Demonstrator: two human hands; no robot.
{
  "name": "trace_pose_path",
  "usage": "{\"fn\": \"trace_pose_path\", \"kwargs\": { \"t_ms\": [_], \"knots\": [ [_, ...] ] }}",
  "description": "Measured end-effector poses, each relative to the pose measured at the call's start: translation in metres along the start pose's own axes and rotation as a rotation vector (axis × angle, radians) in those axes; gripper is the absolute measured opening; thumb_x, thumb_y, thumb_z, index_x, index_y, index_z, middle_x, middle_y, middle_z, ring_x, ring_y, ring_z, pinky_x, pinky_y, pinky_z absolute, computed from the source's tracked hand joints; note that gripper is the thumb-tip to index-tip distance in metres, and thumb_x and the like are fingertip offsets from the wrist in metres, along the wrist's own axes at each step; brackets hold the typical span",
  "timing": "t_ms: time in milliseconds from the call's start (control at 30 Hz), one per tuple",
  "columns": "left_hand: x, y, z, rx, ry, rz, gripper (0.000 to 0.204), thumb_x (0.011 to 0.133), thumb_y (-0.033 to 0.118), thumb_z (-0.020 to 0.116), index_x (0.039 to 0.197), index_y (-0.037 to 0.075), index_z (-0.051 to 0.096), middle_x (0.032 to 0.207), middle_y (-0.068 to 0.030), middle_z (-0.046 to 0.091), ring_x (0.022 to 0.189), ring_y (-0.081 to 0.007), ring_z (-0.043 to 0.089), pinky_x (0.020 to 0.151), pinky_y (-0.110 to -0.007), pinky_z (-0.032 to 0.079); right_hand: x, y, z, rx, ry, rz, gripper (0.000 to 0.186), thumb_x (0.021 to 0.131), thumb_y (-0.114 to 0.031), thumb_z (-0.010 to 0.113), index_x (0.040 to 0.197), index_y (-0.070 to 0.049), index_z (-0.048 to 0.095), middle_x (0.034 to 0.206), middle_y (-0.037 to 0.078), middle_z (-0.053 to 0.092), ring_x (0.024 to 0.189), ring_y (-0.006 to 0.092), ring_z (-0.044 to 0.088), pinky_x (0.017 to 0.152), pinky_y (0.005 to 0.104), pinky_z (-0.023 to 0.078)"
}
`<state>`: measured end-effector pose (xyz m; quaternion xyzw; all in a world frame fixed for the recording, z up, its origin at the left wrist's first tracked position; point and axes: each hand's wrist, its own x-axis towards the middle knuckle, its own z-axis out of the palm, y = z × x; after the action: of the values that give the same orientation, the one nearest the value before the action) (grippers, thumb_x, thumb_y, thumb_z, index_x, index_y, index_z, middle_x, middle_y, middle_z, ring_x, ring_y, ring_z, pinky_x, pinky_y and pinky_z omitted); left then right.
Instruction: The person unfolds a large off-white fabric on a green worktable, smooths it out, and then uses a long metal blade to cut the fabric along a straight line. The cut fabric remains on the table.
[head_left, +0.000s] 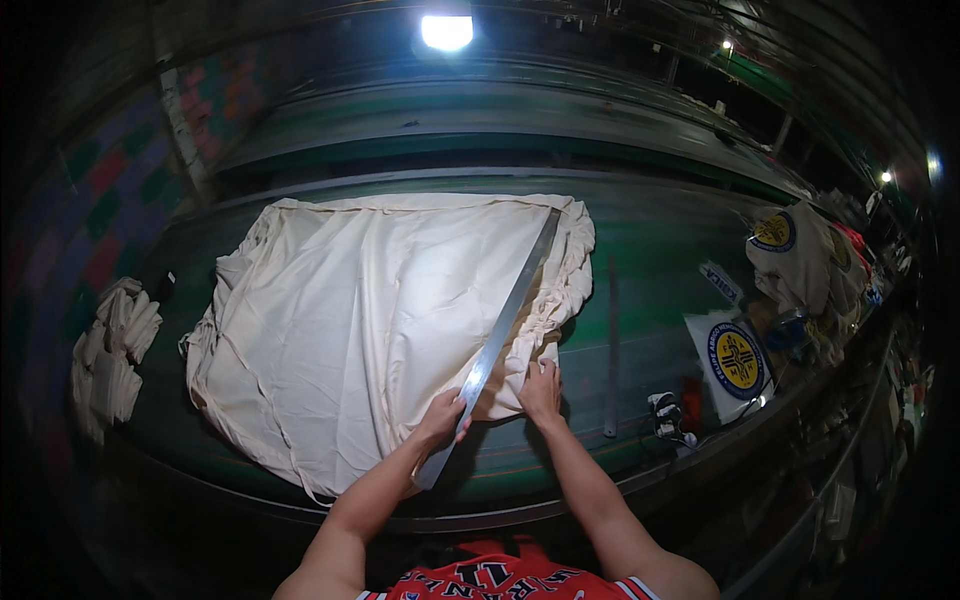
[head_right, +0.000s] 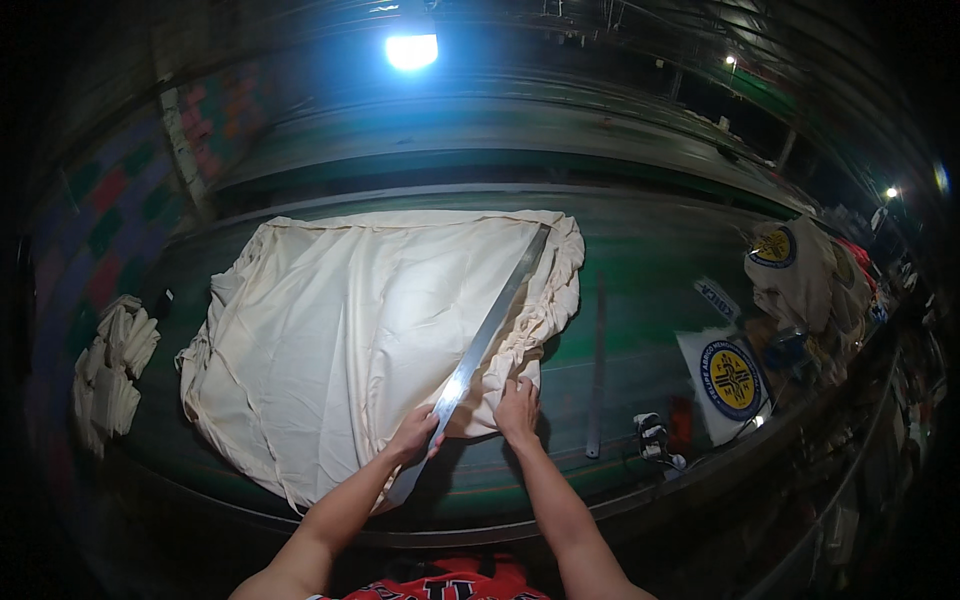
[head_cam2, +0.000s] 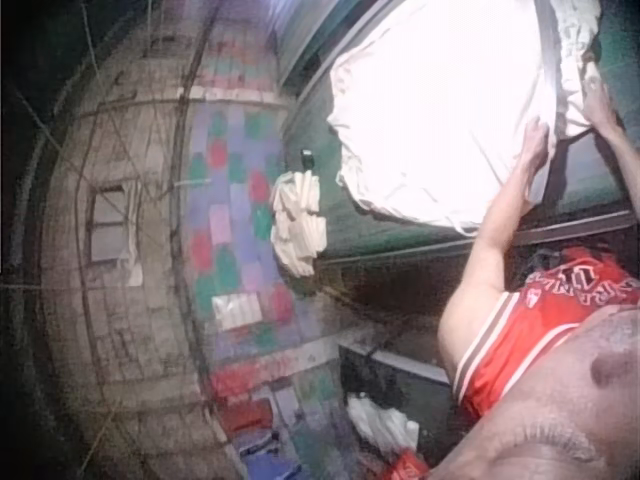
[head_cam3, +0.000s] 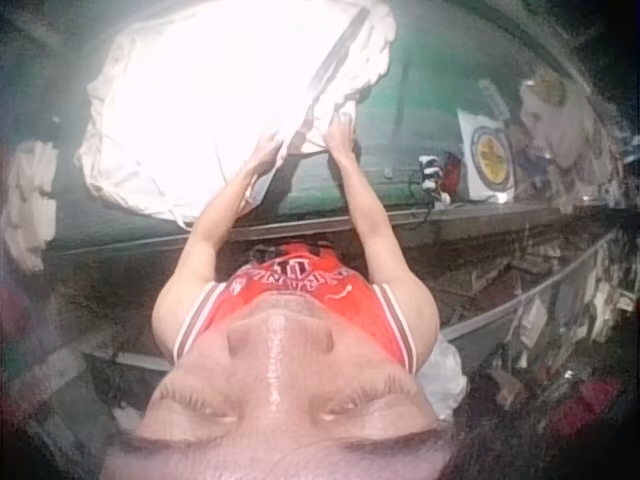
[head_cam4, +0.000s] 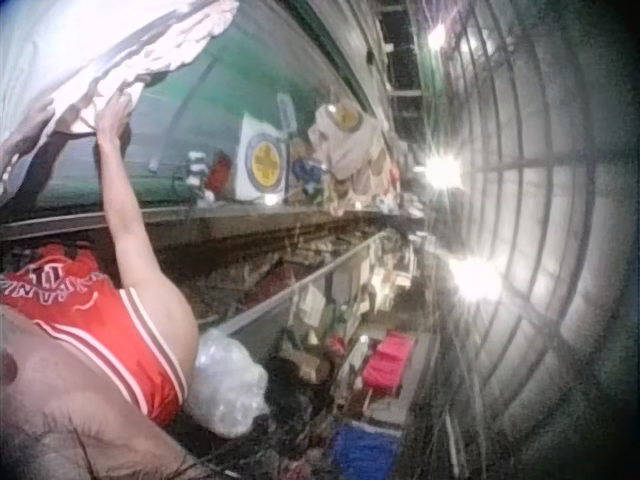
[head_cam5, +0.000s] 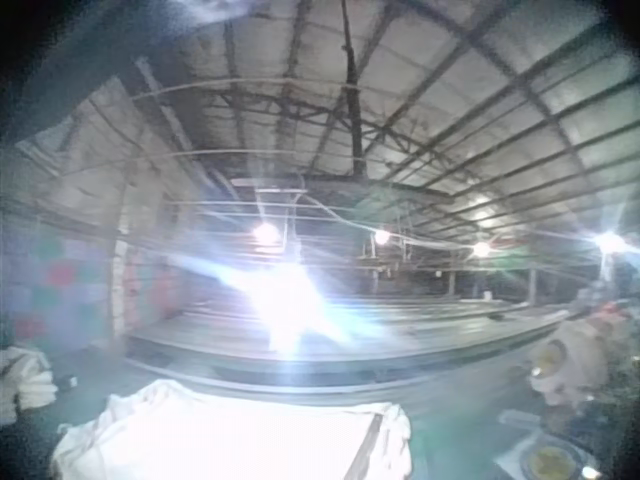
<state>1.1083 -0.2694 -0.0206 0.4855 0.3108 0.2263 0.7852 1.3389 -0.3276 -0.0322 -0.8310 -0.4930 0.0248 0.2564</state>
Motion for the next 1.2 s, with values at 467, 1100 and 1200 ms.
{"fn": "trace_pose_path", "kwargs": {
  "t_ms": [467,1100,1200],
  "knots": [
    [-0.155,0.002,-0.030,-0.113,0.192,-0.013,0.025,0.106,0.020,0.039,0.121,0.003,0.050,0.065,-0.0078,0.054,0.044,-0.0171,0.050,0.043,-0.030,0.045,-0.022,-0.011,0.020,0.038,-0.113,-0.280,0.058,0.080,-0.009,0.059,0.137,-0.009,0.051,0.114,0.017,0.055,0.108,0.0367,0.055,0.089,0.0507,0.048],
    [-0.151,-0.008,-0.032,-0.185,0.265,0.024,0.020,0.106,0.021,0.038,0.110,0.004,0.049,0.065,-0.0100,0.054,0.044,-0.0196,0.051,0.041,-0.033,0.045,-0.029,0.018,0.033,-0.054,-0.249,-0.267,0.037,0.082,-0.019,0.066,0.117,-0.005,0.063,0.111,0.020,0.056,0.105,0.0393,0.057,0.088,0.0517,0.048],
    [-0.148,-0.006,-0.033,-0.215,0.306,-0.004,0.018,0.106,0.021,0.037,0.106,0.006,0.047,0.065,-0.0097,0.053,0.043,-0.0201,0.051,0.041,-0.034,0.044,-0.027,0.018,0.033,-0.023,-0.257,-0.263,0.039,0.082,-0.019,0.066,0.119,-0.006,0.062,0.110,0.020,0.056,0.105,0.0390,0.057,0.088,0.0516,0.048]
  ]
}}
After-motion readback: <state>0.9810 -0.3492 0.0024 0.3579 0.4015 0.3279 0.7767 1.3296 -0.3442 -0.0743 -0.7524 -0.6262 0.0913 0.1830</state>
